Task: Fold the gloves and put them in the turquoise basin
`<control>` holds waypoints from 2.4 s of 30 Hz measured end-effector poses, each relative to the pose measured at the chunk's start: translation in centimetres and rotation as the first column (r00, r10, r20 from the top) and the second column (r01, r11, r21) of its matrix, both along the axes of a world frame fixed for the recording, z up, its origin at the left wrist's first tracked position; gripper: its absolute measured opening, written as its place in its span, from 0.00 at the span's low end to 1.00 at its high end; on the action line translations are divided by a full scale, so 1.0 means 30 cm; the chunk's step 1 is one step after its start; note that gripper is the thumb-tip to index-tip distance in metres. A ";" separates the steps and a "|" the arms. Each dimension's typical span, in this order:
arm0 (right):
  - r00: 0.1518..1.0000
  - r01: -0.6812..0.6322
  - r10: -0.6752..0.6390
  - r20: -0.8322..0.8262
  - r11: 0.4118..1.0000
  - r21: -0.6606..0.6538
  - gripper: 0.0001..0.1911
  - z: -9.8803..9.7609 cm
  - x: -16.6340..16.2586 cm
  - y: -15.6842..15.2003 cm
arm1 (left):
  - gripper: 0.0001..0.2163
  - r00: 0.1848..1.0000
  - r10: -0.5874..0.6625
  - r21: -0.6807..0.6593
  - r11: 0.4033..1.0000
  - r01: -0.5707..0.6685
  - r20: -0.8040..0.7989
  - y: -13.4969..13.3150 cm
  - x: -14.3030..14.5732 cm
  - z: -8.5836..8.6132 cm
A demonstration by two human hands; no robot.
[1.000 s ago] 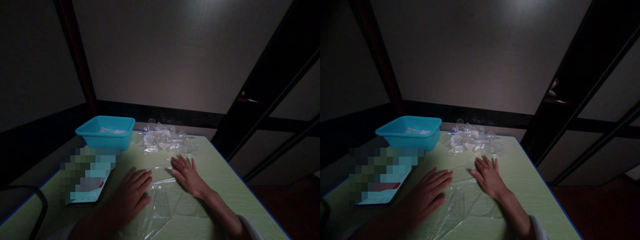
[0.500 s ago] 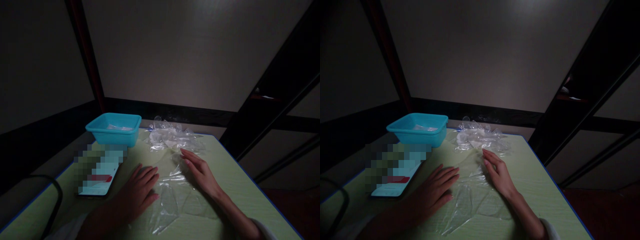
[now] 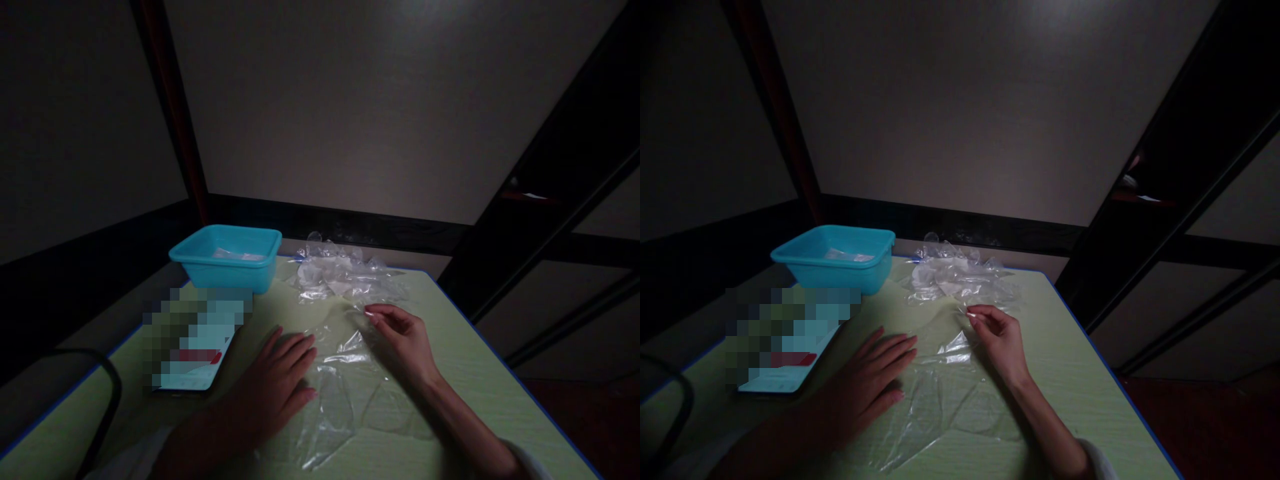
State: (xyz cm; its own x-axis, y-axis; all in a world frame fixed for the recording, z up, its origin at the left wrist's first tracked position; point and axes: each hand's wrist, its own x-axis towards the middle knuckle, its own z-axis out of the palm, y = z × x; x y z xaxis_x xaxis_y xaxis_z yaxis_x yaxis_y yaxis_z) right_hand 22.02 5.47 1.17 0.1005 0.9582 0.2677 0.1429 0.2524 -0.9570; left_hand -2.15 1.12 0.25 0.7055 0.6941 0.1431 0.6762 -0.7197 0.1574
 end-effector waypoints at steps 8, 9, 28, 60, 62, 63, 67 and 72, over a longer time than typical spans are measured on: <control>0.996 0.082 -0.083 -0.029 0.996 -0.029 0.20 -0.011 0.011 0.005 | 0.19 1.000 0.010 -0.041 0.999 -0.011 -0.026 -0.003 0.004 0.025; 0.996 0.087 -0.087 -0.025 0.996 -0.028 0.21 -0.011 0.011 0.005 | 0.19 1.000 0.010 -0.046 0.999 -0.012 -0.029 -0.004 0.005 0.026; 0.971 -0.066 0.078 0.225 0.996 -0.062 0.16 -0.020 -0.001 -0.002 | 0.17 0.996 0.085 -0.012 0.996 -0.085 -0.034 0.004 0.013 0.019; 0.999 -0.054 0.053 -0.011 0.982 -0.180 0.16 0.017 0.001 -0.002 | 0.11 0.918 0.396 0.082 0.914 -0.396 0.027 0.042 -0.024 0.057; 0.997 -0.067 0.058 -0.050 0.979 -0.195 0.18 0.020 0.000 -0.003 | 0.10 0.901 0.426 0.050 0.901 -0.430 0.079 0.041 -0.020 0.072; 0.995 -0.076 0.063 -0.072 0.976 -0.202 0.19 0.021 -0.001 -0.004 | 0.09 0.882 0.451 0.001 0.890 -0.455 0.133 0.041 -0.018 0.077; 0.981 -0.134 0.096 -0.170 0.964 -0.230 0.22 0.032 -0.006 -0.017 | 0.06 0.765 0.563 -0.285 0.824 -0.490 0.311 0.045 -0.012 0.088; 0.934 -0.292 0.225 -0.279 0.929 -0.229 0.18 0.062 -0.009 -0.043 | 0.08 0.574 0.634 -0.616 0.742 -0.264 0.518 0.050 -0.006 0.087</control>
State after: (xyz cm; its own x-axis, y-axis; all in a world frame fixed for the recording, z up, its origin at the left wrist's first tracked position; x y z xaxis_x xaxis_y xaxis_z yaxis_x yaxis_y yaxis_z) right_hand 21.76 4.17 3.04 -0.1304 0.9915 0.0025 -0.1388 -0.0157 -0.9902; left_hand -2.31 2.61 2.85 0.1108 0.9936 0.0231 0.4561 -0.0715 0.8870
